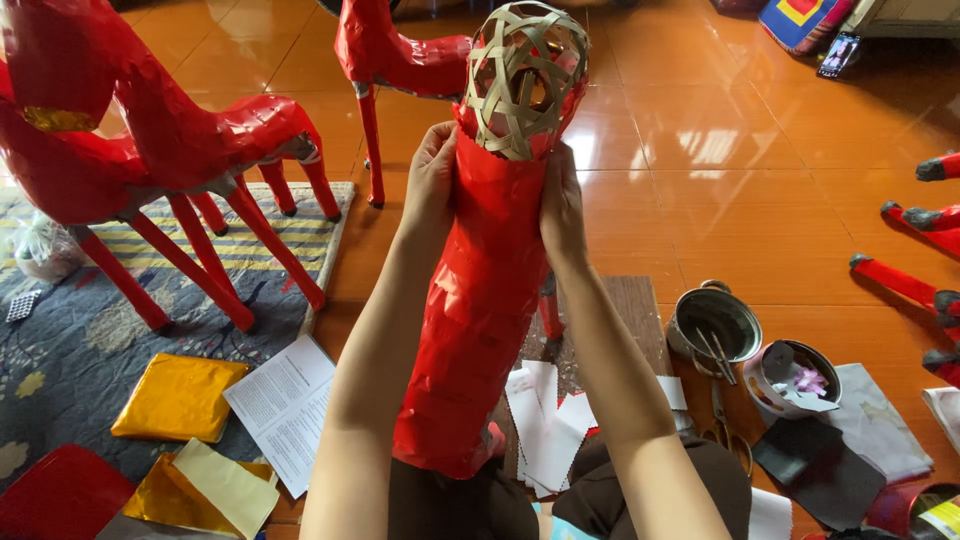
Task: Applying red decorative paper strips to a reindeer-shaped frame to cover the structure.
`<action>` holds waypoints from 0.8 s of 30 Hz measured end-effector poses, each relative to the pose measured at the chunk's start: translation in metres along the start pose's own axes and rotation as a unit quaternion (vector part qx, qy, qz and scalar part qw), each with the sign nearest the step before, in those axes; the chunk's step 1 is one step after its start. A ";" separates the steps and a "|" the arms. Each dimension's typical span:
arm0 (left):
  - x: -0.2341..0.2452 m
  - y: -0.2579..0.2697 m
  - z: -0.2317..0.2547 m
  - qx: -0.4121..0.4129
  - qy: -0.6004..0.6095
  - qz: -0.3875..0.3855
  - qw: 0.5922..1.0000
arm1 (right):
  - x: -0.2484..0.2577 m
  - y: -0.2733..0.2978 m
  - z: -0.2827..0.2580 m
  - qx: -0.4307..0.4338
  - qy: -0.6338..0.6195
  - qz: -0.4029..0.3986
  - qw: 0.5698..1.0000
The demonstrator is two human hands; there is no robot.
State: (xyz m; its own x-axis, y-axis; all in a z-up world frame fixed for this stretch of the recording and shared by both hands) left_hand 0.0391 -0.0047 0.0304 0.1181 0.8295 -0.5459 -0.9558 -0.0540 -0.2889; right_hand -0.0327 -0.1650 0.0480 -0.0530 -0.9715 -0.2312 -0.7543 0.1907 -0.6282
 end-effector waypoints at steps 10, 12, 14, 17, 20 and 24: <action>0.005 -0.009 -0.005 -0.087 -0.099 0.034 0.991 | -0.003 0.003 -0.003 -0.036 0.062 -0.030 0.997; 0.002 0.004 0.004 -0.117 -0.135 0.051 0.983 | -0.006 0.009 -0.013 -0.064 0.064 -0.025 0.996; 0.001 0.025 0.022 -0.207 -0.235 0.147 0.938 | -0.008 0.011 -0.028 -0.022 -0.038 0.070 0.997; -0.008 0.049 0.028 -0.237 -0.249 0.140 0.929 | 0.016 0.011 -0.013 0.049 0.061 0.131 0.988; -0.026 0.064 0.027 -0.236 -0.132 0.028 0.962 | 0.004 0.015 -0.031 0.045 0.028 0.121 0.991; -0.040 0.074 0.035 -0.210 -0.184 -0.011 0.960 | -0.001 0.004 -0.022 -0.033 -0.048 0.096 0.994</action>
State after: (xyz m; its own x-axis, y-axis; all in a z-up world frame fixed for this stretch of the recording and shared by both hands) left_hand -0.0458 -0.0229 0.0585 -0.0399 0.9692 -0.2432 -0.7528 -0.1892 -0.6304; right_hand -0.0502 -0.1667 0.0618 -0.1406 -0.8992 -0.4143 -0.7779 0.3592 -0.5156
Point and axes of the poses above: each hand's wrist, its own y-axis away from the middle knuckle, its own x-axis out of the back of the hand, z = x × y, the point moved 3 cm from there along -y, towards the middle knuckle, and after that the axes turned 1 degree about x, right-handed, at the moved point
